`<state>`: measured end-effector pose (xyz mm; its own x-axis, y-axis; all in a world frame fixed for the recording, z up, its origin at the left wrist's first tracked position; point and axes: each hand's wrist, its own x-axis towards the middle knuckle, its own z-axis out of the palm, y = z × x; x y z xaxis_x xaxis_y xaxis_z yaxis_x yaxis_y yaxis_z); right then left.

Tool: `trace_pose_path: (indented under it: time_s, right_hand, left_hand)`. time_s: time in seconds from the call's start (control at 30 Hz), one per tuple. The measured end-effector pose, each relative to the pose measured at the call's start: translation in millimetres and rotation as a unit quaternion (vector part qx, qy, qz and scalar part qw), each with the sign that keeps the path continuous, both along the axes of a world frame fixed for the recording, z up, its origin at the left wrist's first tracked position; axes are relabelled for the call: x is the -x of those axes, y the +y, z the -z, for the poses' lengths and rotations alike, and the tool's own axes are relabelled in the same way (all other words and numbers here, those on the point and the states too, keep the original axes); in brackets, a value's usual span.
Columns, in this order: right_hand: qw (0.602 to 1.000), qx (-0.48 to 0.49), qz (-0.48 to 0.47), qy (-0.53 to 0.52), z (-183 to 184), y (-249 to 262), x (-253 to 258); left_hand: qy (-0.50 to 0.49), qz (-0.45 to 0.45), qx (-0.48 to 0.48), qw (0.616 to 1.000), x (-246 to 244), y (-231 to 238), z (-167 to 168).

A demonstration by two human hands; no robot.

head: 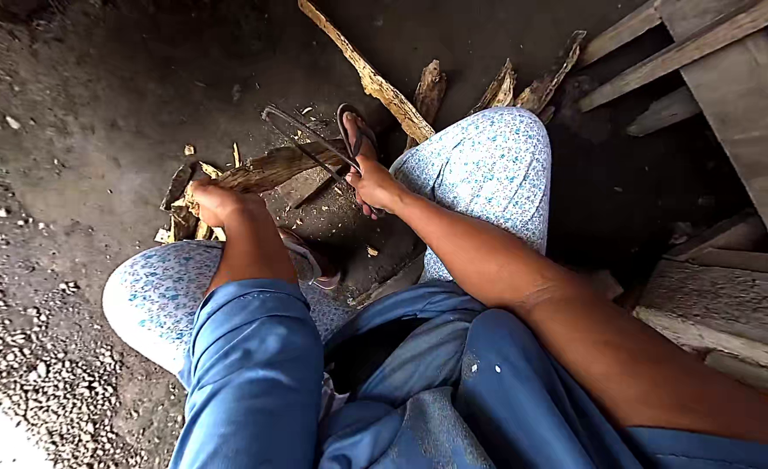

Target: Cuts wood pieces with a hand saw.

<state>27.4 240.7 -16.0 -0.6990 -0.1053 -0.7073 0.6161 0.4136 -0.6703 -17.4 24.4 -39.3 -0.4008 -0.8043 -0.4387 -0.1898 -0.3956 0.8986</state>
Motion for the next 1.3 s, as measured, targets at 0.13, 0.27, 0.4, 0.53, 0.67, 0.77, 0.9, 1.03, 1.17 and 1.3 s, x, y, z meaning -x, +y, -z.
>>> trace_pose_path:
  time_s: [0.13,0.27,0.4,0.53,0.67,0.77,0.9,1.03,1.17,1.3]
  right_hand:
    - [1.000,0.000,0.004,0.020,2,-3,-5]
    - [1.000,-0.007,-0.006,0.022,2,-5,-5]
    - [1.000,0.007,0.001,0.017,2,-3,-5]
    - [0.996,0.025,0.049,0.073,8,-2,-13]
    - [0.975,-0.091,0.027,0.202,8,13,-6]
    - [0.951,-0.234,0.004,0.204,7,20,3]
    - [0.914,-0.368,-0.020,0.170,27,22,12]
    - [0.886,-0.431,-0.123,0.122,31,15,21]
    - [0.851,-0.459,-0.201,0.160,53,17,22]
    - [0.821,-0.474,-0.267,0.170,66,19,16]
  left_hand:
    - [-0.006,-0.011,-0.002,1.000,0,-1,-3]
    - [-0.009,-0.020,-0.001,1.000,1,-2,-2]
    - [0.001,-0.017,-0.004,1.000,1,-1,0]
    - [0.034,-0.014,-0.015,0.999,3,0,-1]
    - [0.046,-0.028,-0.024,0.998,4,-2,0]
    - [0.042,-0.031,-0.026,0.998,4,-2,-1]
    - [0.026,-0.036,-0.023,0.999,7,-2,-2]
    - [0.029,-0.039,-0.022,0.999,8,-3,0]
    - [0.034,-0.033,-0.018,0.999,7,-3,-1]
    - [0.030,-0.028,-0.016,0.999,7,-5,1]
